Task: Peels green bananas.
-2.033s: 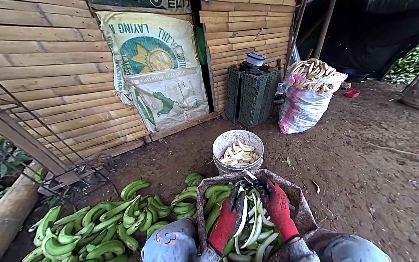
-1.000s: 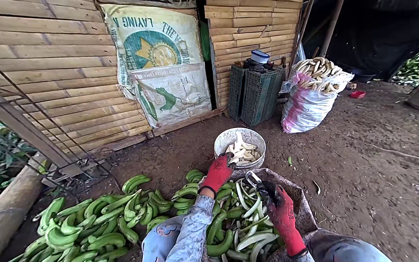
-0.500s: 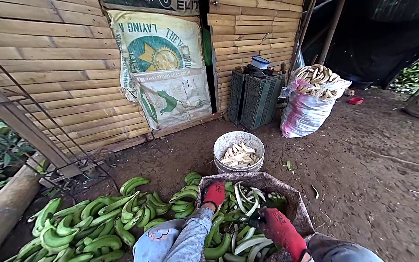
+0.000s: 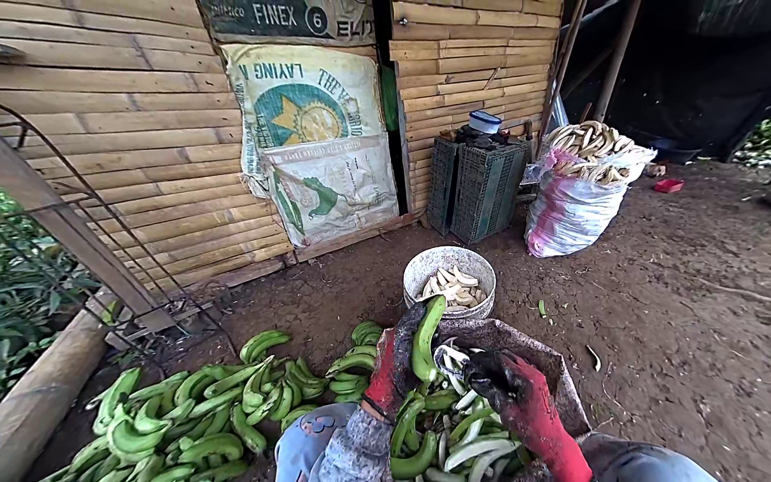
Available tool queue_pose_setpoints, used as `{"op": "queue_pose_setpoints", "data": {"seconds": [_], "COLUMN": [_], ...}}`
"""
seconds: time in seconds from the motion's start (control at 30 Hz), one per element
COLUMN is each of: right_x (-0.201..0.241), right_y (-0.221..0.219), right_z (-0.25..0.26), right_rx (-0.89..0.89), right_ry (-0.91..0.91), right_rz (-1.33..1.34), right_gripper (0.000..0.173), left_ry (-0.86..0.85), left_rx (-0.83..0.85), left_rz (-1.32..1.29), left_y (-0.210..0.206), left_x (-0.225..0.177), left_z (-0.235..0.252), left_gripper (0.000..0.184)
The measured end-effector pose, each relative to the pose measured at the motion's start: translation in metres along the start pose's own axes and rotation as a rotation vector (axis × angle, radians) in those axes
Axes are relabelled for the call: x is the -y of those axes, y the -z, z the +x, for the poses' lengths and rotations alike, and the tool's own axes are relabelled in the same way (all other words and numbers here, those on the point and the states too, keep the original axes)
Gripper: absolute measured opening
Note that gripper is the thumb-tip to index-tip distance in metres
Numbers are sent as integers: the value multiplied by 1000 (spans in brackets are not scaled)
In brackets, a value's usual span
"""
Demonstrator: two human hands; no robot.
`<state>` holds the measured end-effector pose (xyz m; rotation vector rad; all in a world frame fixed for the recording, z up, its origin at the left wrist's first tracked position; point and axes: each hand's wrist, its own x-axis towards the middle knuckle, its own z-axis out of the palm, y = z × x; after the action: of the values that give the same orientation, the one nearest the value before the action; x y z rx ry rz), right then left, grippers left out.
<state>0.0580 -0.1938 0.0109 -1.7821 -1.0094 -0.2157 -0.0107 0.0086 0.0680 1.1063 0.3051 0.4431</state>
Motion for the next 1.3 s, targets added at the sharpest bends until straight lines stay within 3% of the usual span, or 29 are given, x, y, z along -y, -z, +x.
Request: {"op": "queue_pose_setpoints", "data": {"seconds": [0.1,0.2,0.3,0.4,0.5,0.6,0.67,0.8,0.9,0.97,1.07,1.13,1.23,1.3], "right_x": [2,-12,-25,-46,-49,-25,-22,-37,-47,-40,-20,-14,-26,-42], "right_y": [-18,-32,-33,-17,-13,-13,-20,-25,-16,-15,-26,-36,-39,-28], "right_z": [-9,-10,5,26,23,8,2,11,24,17,-5,-11,-1,12], "right_rx": [92,32,-37,-82,-138,187,337,25,-133,-115,122,191,74,37], "right_ry": [99,82,-168,-420,-229,-114,-144,-310,-358,-283,-169,-140,-171,-337], "right_rz": [-15,-187,-315,-324,-106,202,186,-255,-268,-122,19,-64,-295,-371], "right_gripper": [30,33,41,43,34,26,25,41,43,38,32,33,37,41], "left_ry": [44,30,-28,29,103,63,61,90,53,-9,-50,-80,-19,40], "left_rx": [61,34,25,-6,-81,-104,-95,-2,-35,-119,-284,-242,-69,94], "left_rz": [74,243,474,410,180,116,77,218,376,357,135,81,494,707], "left_y": [0,5,10,4,10,8,5,13,27,30,10,12,18,26], "left_x": [16,30,51,58,61,52,50,71,89,83,63,64,62,63], "left_z": [-10,-17,-29,-34,-13,1,1,-15,-7,-3,4,4,-13,-19], "left_gripper": [37,33,40,38,37,39,39,38,41,41,40,42,36,40]}}
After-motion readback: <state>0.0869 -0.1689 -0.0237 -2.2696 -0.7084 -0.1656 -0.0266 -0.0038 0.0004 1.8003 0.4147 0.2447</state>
